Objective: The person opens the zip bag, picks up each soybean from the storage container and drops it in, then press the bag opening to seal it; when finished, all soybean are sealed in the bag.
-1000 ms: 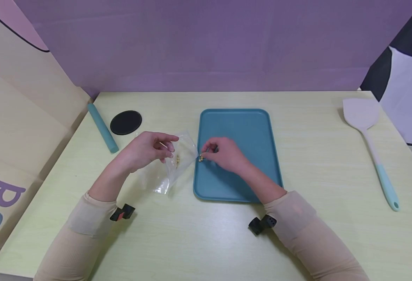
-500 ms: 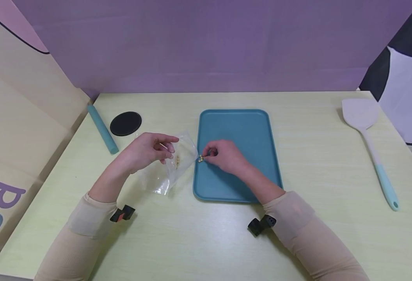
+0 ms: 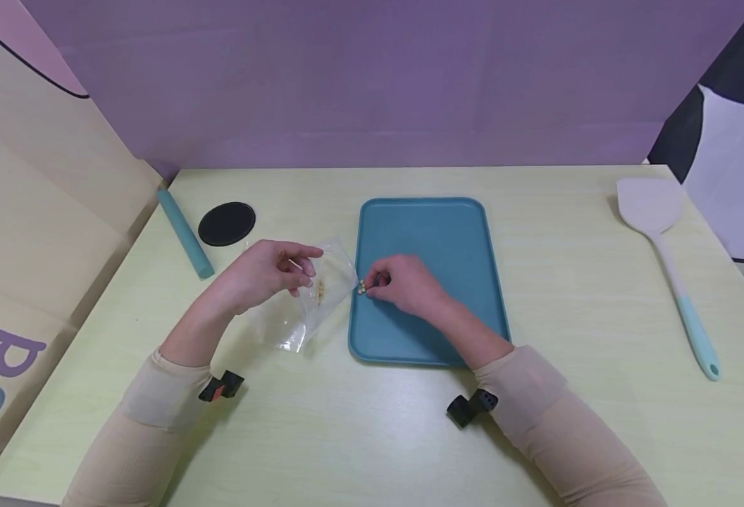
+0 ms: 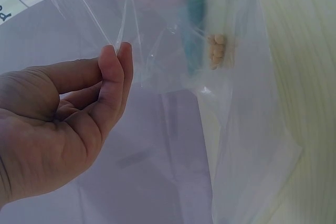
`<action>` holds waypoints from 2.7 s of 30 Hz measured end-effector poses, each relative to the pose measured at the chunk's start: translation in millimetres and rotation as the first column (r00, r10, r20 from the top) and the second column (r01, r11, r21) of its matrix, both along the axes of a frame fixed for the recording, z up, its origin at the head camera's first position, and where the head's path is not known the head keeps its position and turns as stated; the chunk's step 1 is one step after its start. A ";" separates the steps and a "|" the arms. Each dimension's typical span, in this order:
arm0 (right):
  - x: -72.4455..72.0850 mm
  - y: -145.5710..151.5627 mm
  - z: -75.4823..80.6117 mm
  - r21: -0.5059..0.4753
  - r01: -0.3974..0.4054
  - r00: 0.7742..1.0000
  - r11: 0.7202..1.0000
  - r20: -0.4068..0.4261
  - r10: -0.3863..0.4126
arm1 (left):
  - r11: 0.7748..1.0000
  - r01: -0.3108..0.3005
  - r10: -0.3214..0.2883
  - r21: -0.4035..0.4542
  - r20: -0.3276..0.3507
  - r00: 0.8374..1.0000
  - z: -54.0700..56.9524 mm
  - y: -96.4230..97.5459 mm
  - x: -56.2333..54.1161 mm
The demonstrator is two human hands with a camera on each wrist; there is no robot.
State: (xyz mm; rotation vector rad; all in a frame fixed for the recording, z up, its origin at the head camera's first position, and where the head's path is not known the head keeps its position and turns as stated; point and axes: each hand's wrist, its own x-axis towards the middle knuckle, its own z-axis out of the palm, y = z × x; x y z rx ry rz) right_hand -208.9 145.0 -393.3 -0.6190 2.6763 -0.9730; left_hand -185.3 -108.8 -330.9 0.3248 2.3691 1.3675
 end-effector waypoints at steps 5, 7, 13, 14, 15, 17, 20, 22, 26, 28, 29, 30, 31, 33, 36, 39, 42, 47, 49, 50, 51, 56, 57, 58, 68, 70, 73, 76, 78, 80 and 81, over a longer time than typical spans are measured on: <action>1.0 0.5 1.2 0.033 -0.017 1.000 0.999 0.022 0.016 | 1.000 0.001 -0.001 -0.014 0.000 1.000 -0.3 0.4 0.0; 1.3 0.7 1.5 0.032 -0.019 0.999 0.999 0.031 0.018 | 1.000 0.003 -0.004 -0.018 -0.003 1.000 -0.2 0.3 0.1; 1.0 2.2 2.8 -0.060 0.025 0.997 0.998 0.072 -0.021 | 1.000 0.005 -0.005 -0.020 -0.006 1.000 0.9 0.5 1.4; 1.0 2.3 3.5 -0.086 0.040 0.997 0.996 0.073 -0.033 | 1.000 0.003 -0.003 -0.019 -0.005 1.000 1.3 0.7 1.7; 1.0 2.1 4.4 -0.113 0.056 0.996 0.992 0.070 -0.049 | 1.000 0.003 -0.003 -0.019 -0.004 1.000 1.6 0.9 1.9; 2.4 1.3 7.5 -0.177 0.092 0.995 0.980 0.059 -0.082 | 1.000 0.004 -0.004 -0.019 -0.004 1.000 1.6 0.8 2.2; 6.0 -0.8 13.1 -0.288 0.121 0.993 0.950 0.043 -0.113 | 1.000 0.003 -0.003 -0.022 -0.005 1.000 1.8 0.9 2.5; 8.9 -2.3 16.5 -0.353 0.121 0.993 0.928 0.041 -0.114 | 1.000 0.005 -0.005 -0.023 -0.007 1.000 1.6 0.8 2.3; 12.1 -5.0 19.0 -0.415 0.068 0.998 0.907 0.037 -0.058 | 1.000 0.010 -0.010 -0.026 -0.008 1.000 1.4 1.2 2.0; 12.7 -6.4 19.1 -0.413 0.040 0.999 0.910 0.036 -0.028 | 1.000 0.016 -0.016 -0.026 -0.010 1.000 1.2 1.2 1.8; 12.8 -6.8 18.6 -0.406 0.029 0.999 0.913 0.036 -0.016 | 1.000 0.018 -0.018 -0.026 -0.011 1.000 1.2 1.2 1.7; 13.0 -7.2 18.4 -0.399 0.022 0.999 0.917 0.038 -0.008 | 1.000 0.019 -0.019 -0.024 -0.012 1.000 1.3 1.3 1.6; 13.1 -7.5 18.1 -0.389 0.016 0.999 0.921 0.038 -0.002 | 1.000 0.019 -0.019 -0.022 -0.012 1.000 1.5 1.4 1.5; 13.2 -7.8 17.4 -0.369 0.010 0.999 0.930 0.038 0.004 | 1.000 0.018 -0.018 -0.022 -0.012 1.000 1.9 1.5 1.4; 12.9 -8.1 16.7 -0.351 0.002 0.999 0.936 0.043 0.014 | 0.999 0.018 -0.018 -0.029 -0.011 1.000 2.1 1.6 1.2; 12.6 -8.2 16.0 -0.350 0.002 0.999 0.937 0.051 0.018 | 0.999 0.016 -0.016 -0.038 -0.010 1.000 1.9 1.5 1.3; 12.5 -7.7 15.5 -0.364 0.009 0.999 0.931 0.045 0.008 | 0.999 0.016 -0.016 -0.040 -0.011 1.000 1.7 1.5 1.2; 10.0 -4.7 17.3 -0.357 0.066 0.998 0.932 0.002 -0.070 | 0.999 0.002 -0.003 -0.054 -0.019 1.000 2.1 0.8 0.7; 7.5 -1.5 18.8 -0.283 0.057 0.998 0.957 -0.011 -0.063 | 0.998 -0.006 0.004 -0.065 -0.022 1.000 1.9 0.4 0.5; 6.2 0.5 19.6 -0.226 0.030 0.999 0.974 -0.017 -0.035 | 0.998 -0.009 0.008 -0.066 -0.021 1.000 2.1 0.3 0.5; 4.9 2.7 20.5 -0.163 -0.011 1.000 0.987 -0.020 0.008 | 0.998 -0.009 0.007 -0.066 -0.022 1.000 2.1 0.2 0.3; 1.2 13.9 24.1 0.012 -0.317 0.947 0.948 0.058 0.316 | 0.999 -0.007 0.006 -0.051 -0.021 1.000 2.2 0.3 0.1; 1.2 16.0 24.7 0.017 -0.358 0.930 0.933 0.090 0.356 | 0.999 -0.008 0.007 -0.050 -0.019 1.000 2.2 0.4 0.2; 1.1 18.1 25.1 0.016 -0.391 0.915 0.920 0.120 0.386 | 0.999 -0.009 0.008 -0.049 -0.017 1.000 2.4 0.8 0.4; 1.5 26.6 28.1 0.046 -0.491 0.835 0.870 0.310 0.455 | 0.999 -0.014 0.013 -0.038 -0.004 1.000 2.4 2.0 0.3; 2.3 26.0 28.8 0.046 -0.509 0.818 0.860 0.338 0.466 | 0.999 -0.014 0.014 -0.037 -0.005 1.000 2.3 1.9 0.4; 5.5 24.0 29.0 0.038 -0.531 0.791 0.847 0.382 0.478 | 1.000 -0.013 0.013 -0.028 -0.006 1.000 2.5 1.9 1.4; 10.6 20.7 28.4 0.022 -0.551 0.764 0.834 0.415 0.494 | 1.000 -0.011 0.011 -0.018 -0.008 1.000 2.1 2.1 2.7; 13.7 18.2 27.2 0.013 -0.561 0.752 0.828 0.426 0.503 | 1.000 -0.007 0.007 -0.019 -0.011 1.000 1.9 2.2 3.0; 16.1 15.6 26.1 0.003 -0.570 0.743 0.822 0.428 0.514 | 1.000 -0.006 0.005 -0.024 -0.018 1.000 1.6 1.8 3.4; 16.9 14.4 25.5 0.000 -0.572 0.741 0.820 0.427 0.517 | 1.000 -0.005 0.004 -0.025 -0.021 1.000 1.5 1.6 3.5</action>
